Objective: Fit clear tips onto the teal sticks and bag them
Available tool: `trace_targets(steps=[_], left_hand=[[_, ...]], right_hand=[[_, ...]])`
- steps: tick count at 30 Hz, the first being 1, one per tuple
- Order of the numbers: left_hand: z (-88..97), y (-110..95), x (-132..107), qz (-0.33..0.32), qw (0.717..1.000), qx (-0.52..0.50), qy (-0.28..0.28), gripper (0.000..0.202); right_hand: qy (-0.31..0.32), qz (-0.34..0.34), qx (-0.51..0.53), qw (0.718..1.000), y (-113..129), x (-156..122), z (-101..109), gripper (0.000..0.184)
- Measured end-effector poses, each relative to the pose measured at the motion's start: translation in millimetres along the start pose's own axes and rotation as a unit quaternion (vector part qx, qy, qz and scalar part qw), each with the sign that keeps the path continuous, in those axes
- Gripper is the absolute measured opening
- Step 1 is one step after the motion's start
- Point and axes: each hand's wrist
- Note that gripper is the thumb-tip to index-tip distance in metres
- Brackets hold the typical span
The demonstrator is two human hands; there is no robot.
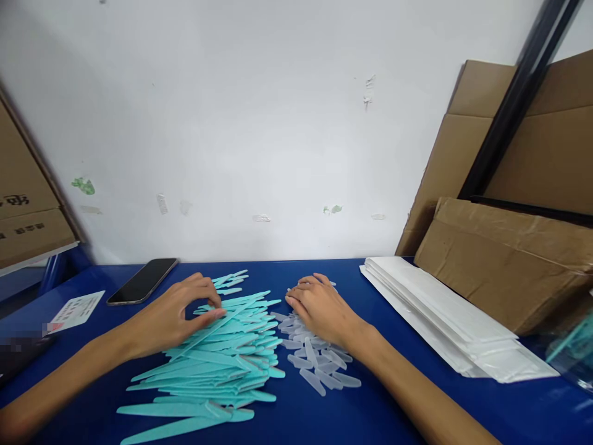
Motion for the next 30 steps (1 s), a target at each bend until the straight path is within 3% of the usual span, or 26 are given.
trace_targets(steps=[7, 21, 30], left_hand=[[-2.1, -18.1, -4.6, -0.015, 1.000, 0.013, 0.019, 0.029], [-9.1, -17.6, -2.9, -0.031, 0.999, 0.008, -0.001, 0.022], [-8.1, -13.4, -0.5, -0.001, 0.997, 0.032, -0.065, 0.030]], right_hand=[[-0.010, 0.003, -0.012, 1.000, -6.1, -0.9, -5.3, 0.027], [-0.013, -0.020, -0.022, 0.999, 0.2, 2.2, -10.0, 0.024], [-0.037, -0.028, -0.023, 0.999, 0.5, 0.6, -9.1, 0.024]])
Point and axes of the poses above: each hand's wrist, its own x-axis towards the middle knuckle, its own z-axis out of the back of the hand, y = z × x, and after that the axes turned 10 degrees about -y, right-handed
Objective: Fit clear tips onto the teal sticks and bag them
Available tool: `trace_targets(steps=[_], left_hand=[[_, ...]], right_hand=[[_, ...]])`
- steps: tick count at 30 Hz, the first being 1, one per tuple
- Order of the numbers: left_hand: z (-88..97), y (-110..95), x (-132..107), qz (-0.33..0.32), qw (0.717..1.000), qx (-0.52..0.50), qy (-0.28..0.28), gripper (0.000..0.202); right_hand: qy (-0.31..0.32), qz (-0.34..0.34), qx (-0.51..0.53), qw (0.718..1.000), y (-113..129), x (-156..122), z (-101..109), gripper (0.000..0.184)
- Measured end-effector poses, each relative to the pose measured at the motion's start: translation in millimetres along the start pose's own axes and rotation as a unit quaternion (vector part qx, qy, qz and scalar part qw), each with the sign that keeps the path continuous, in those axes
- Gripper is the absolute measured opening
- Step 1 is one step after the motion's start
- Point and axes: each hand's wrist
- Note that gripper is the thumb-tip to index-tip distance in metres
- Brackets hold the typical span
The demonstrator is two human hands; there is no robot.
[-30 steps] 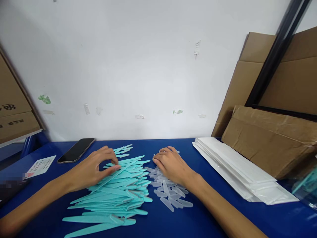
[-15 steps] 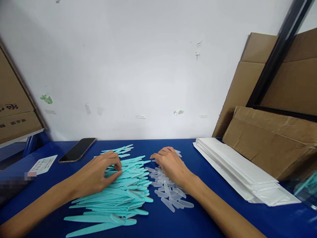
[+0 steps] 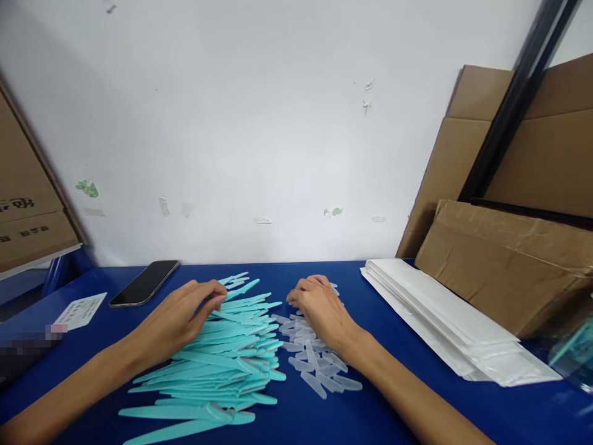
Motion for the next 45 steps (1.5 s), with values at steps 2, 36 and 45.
trace_targets(steps=[2, 36, 45], left_hand=[[-1.7, 0.7, 0.0, 0.009, 1.000, -0.006, -0.022, 0.031], [-15.6, -3.8, -3.8, -0.070, 0.996, 0.014, -0.053, 0.036], [-14.8, -9.2, -5.9, -0.094, 0.993, -0.006, -0.066, 0.032]], right_hand=[[-0.004, -0.010, 0.006, 1.000, 1.6, 0.6, 3.9, 0.024], [-0.112, -0.035, 0.126, 0.985, 27.2, 4.1, 21.2, 0.022], [-0.114, -0.238, 0.432, 0.863, 38.5, 7.7, 26.6, 0.026]])
Point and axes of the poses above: each hand's wrist, its own x-axis towards the middle knuckle, its own z-axis out of the back of the hand, y = z × x, and after that the axes turned 10 degrees about -y, right-handed
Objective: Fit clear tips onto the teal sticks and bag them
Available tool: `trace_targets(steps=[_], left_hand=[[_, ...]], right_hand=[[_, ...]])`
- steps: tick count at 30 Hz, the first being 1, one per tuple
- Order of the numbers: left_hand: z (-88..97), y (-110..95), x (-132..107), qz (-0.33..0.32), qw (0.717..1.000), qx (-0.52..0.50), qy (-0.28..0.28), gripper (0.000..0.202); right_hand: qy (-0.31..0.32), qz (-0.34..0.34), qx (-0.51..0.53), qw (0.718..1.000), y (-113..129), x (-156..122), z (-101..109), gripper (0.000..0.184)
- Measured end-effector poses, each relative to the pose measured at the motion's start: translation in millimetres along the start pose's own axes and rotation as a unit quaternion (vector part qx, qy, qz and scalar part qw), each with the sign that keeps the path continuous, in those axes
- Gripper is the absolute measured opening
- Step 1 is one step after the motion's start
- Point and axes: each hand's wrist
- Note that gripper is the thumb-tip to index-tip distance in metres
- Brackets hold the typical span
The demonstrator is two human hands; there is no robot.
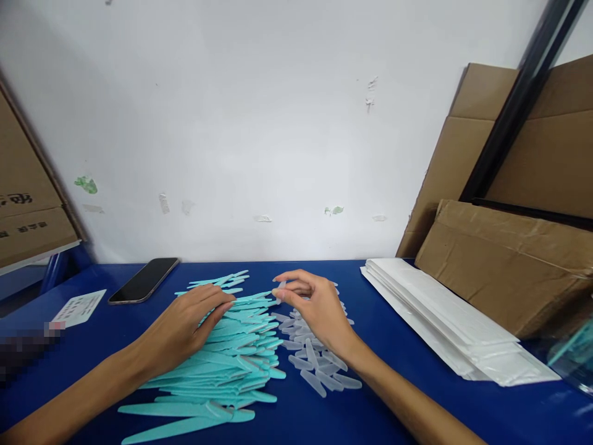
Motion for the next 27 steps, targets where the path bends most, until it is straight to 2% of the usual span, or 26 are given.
trace_targets(steps=[3, 6, 11, 20, 27], left_hand=[[-0.5, -0.7, 0.1, -0.006, 1.000, -0.009, -0.010, 0.029], [-0.1, -1.1, 0.3, -0.011, 1.000, -0.018, -0.018, 0.027], [1.9, -1.2, 1.0, -0.025, 0.999, -0.016, -0.038, 0.024], [1.4, -2.7, 0.5, -0.032, 0.997, -0.029, -0.060, 0.021], [1.8, -8.6, 1.1, -0.060, 0.997, -0.024, -0.045, 0.024]], right_hand=[[-0.007, -0.062, 0.068, 0.996, -3.0, 4.4, 1.0, 0.031], [-0.013, -0.085, 0.086, 0.993, -6.2, 6.9, 2.3, 0.032], [-0.006, -0.073, 0.061, 0.995, -8.5, 6.3, 2.1, 0.036], [0.019, -0.065, 0.075, 0.995, -4.6, 4.3, -2.1, 0.029], [0.044, -0.044, 0.079, 0.995, -5.6, -7.3, -11.1, 0.024]])
Point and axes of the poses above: each hand's wrist, its own x-axis towards the middle knuckle, its own z-axis out of the back of the hand, y = z × x, and after that the axes turned 10 degrees about -y, right-handed
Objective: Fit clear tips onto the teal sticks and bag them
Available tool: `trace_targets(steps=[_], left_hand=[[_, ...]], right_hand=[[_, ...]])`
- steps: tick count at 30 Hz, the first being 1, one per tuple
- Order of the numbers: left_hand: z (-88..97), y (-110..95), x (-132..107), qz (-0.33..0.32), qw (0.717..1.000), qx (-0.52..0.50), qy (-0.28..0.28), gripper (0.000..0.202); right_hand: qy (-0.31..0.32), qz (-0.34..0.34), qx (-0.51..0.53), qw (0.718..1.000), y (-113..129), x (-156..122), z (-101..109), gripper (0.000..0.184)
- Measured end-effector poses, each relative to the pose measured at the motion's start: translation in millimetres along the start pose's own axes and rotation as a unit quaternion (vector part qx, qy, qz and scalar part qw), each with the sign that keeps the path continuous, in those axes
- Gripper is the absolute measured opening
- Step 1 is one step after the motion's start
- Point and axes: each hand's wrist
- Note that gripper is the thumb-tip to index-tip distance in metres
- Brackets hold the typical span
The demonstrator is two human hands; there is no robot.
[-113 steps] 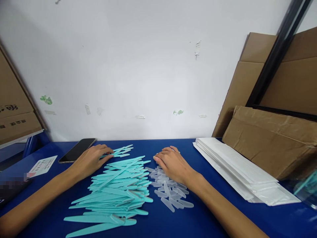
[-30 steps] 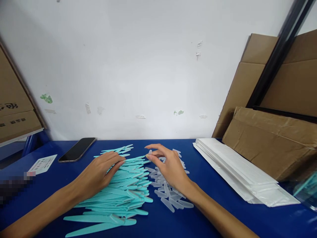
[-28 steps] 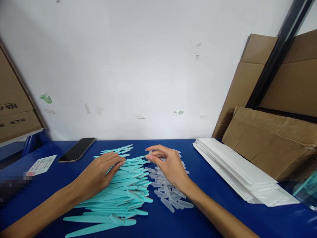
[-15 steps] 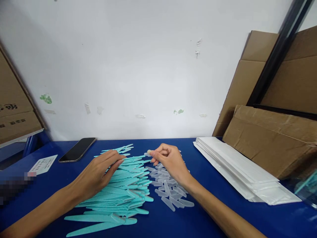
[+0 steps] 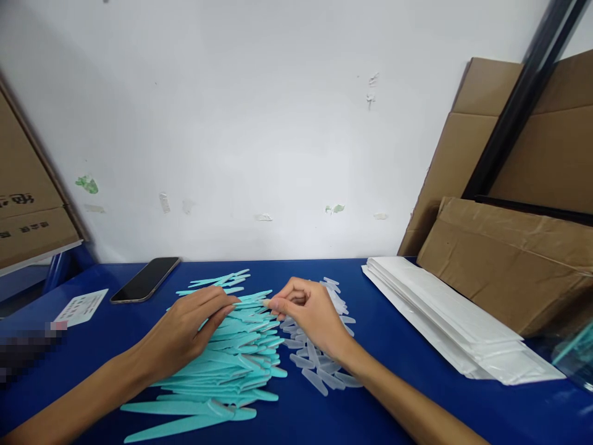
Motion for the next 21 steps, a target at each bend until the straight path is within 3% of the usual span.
trace_targets(steps=[7, 11, 15, 18, 21], left_hand=[[-2.4, -10.8, -3.1, -0.005, 1.000, -0.022, -0.009, 0.020], [1.1, -6.3, 1.2, -0.026, 0.999, 0.016, -0.009, 0.025], [4.2, 20.7, 1.4, -0.053, 0.992, 0.114, -0.021, 0.029], [8.0, 50.3, -2.9, 0.017, 0.988, 0.150, 0.008, 0.032], [13.1, 73.7, -8.2, 0.098, 0.980, 0.160, 0.073, 0.036]], right_hand=[[-0.029, 0.053, -0.013, 0.998, 4.2, -6.8, -8.9, 0.019], [-0.015, 0.074, -0.082, 0.994, 10.1, -5.1, -5.2, 0.016], [0.000, 0.112, -0.194, 0.975, 14.9, -1.1, 5.5, 0.030], [-0.044, 0.154, -0.301, 0.940, 13.1, 4.5, 18.0, 0.031], [-0.076, 0.189, -0.402, 0.893, 7.1, 11.1, 29.2, 0.031]])
Point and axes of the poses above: each hand's wrist, its own x-axis towards the middle knuckle, its own z-axis out of the back of the hand, y = z × x, and after that the axes turned 10 degrees about -y, right-handed
